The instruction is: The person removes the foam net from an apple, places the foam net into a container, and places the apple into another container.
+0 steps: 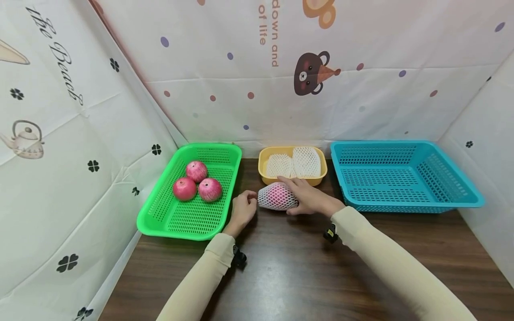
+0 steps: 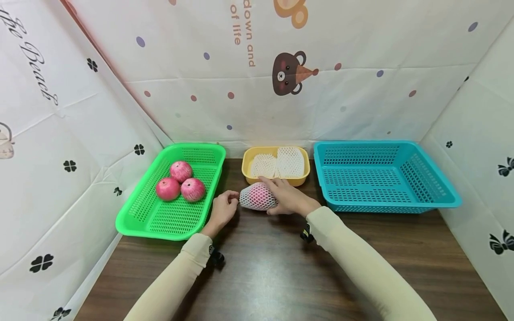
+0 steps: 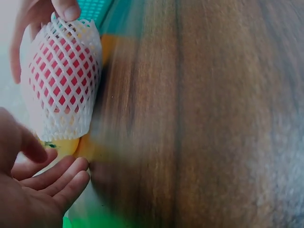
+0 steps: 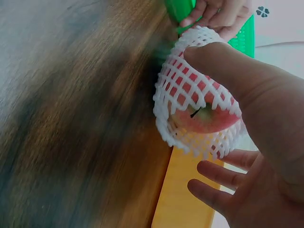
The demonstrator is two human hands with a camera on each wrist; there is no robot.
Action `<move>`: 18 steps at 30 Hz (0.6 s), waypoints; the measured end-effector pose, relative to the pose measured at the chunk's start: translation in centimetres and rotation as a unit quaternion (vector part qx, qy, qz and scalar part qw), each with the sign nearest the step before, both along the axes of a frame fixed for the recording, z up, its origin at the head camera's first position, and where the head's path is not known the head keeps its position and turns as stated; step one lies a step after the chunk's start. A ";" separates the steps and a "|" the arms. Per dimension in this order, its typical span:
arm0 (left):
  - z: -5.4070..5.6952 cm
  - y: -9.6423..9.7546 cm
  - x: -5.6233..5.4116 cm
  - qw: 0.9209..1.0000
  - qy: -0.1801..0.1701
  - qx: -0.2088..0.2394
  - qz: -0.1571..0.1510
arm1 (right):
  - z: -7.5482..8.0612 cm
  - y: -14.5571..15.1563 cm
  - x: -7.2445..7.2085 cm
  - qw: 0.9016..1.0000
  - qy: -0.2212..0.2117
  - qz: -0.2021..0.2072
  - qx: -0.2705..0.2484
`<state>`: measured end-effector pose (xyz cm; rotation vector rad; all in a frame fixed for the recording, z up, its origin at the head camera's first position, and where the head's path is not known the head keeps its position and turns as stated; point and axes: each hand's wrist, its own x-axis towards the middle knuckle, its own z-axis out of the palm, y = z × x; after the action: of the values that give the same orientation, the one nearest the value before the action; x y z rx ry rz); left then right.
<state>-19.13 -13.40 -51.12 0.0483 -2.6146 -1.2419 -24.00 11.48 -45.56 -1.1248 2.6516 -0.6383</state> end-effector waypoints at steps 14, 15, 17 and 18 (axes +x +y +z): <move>0.3 0.1 -0.2 1.000 0.008 -0.024 -0.007 | -0.4 1.3 0.5 0.999 0.007 -0.036 -0.015; 0.3 0.1 -0.2 1.000 0.010 -0.022 -0.007 | -0.5 1.4 0.5 0.999 0.008 -0.037 -0.017; 0.4 0.2 -0.3 1.000 0.013 -0.016 -0.007 | -0.6 1.5 0.5 0.999 0.009 -0.040 -0.020; 0.4 0.2 -0.3 1.000 0.014 -0.013 -0.007 | -0.7 1.5 0.5 0.999 0.009 -0.042 -0.022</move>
<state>-19.42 -13.15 -50.73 0.0081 -2.6115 -1.2030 -23.49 13.03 -46.21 -1.0394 2.7246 -0.7083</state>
